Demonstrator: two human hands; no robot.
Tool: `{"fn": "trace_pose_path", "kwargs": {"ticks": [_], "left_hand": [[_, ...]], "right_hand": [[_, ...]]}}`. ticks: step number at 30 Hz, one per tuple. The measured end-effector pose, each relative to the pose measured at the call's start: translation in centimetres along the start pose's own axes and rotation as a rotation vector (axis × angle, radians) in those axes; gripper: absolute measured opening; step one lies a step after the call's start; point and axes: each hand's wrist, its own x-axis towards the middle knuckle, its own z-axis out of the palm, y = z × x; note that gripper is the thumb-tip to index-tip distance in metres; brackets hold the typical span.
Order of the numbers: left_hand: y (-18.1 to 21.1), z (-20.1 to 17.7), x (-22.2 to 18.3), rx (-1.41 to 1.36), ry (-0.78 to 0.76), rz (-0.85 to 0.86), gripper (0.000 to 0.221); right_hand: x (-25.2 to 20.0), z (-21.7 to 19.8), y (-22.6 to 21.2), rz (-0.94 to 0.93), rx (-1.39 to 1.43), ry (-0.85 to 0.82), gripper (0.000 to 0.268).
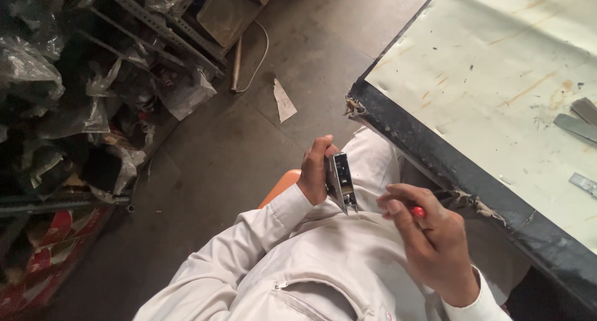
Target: Disassembling, cleaning, and repairing a heavy-duty metal stapler gun.
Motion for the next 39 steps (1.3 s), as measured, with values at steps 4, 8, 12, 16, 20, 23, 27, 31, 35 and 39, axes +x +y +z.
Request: {"fn": "trace_pose_path", "kwargs": {"ticks": [4, 8, 12, 16, 20, 23, 27, 31, 35, 39], "left_hand": [[0.2, -0.1, 0.2, -0.103, -0.029, -0.029, 0.037], [1.1, -0.1, -0.1, -0.041, 0.06, -0.047, 0.035], [2.1, -0.6, -0.1, -0.051, 0.136, 0.089, 0.029], [2.8, -1.0, -0.1, -0.119, 0.069, 0.164, 0.031], [4.6, -0.7, -1.5, -0.041, 0.156, 0.302, 0.029], [5.8, -1.4, -2.6, -0.047, 0.176, 0.309, 0.028], [6.8, -3.6, -3.7, -0.031, 0.092, 0.244, 0.028], [6.4, -7.0, -3.7, 0.04, -0.002, 0.341, 0.032], [7.0, -7.8, -5.9, 0.597, 0.054, 0.687, 0.034], [7.1, -7.9, -7.5, 0.884, 0.052, 0.807, 0.045]], "right_hand": [[0.5, -0.8, -3.1, -0.192, 0.211, 0.026, 0.022], [-0.1, -1.2, -1.2, -0.275, -0.256, 0.119, 0.027], [-0.3, 0.3, 3.0, 0.24, -0.306, 0.034, 0.027], [3.1, 3.4, -1.0, -0.002, -0.344, -0.126, 0.04], [4.3, 5.7, -0.5, -0.221, -0.303, -0.159, 0.028], [4.8, 6.8, -0.1, -0.22, -0.292, -0.199, 0.025], [4.9, 7.5, -0.1, -0.284, -0.229, -0.215, 0.028], [5.2, 7.9, 0.5, -0.342, -0.188, -0.221, 0.031], [5.1, 7.8, 1.2, -0.311, -0.148, -0.281, 0.025], [4.9, 7.3, 1.2, -0.372, -0.117, -0.295, 0.023]]}}
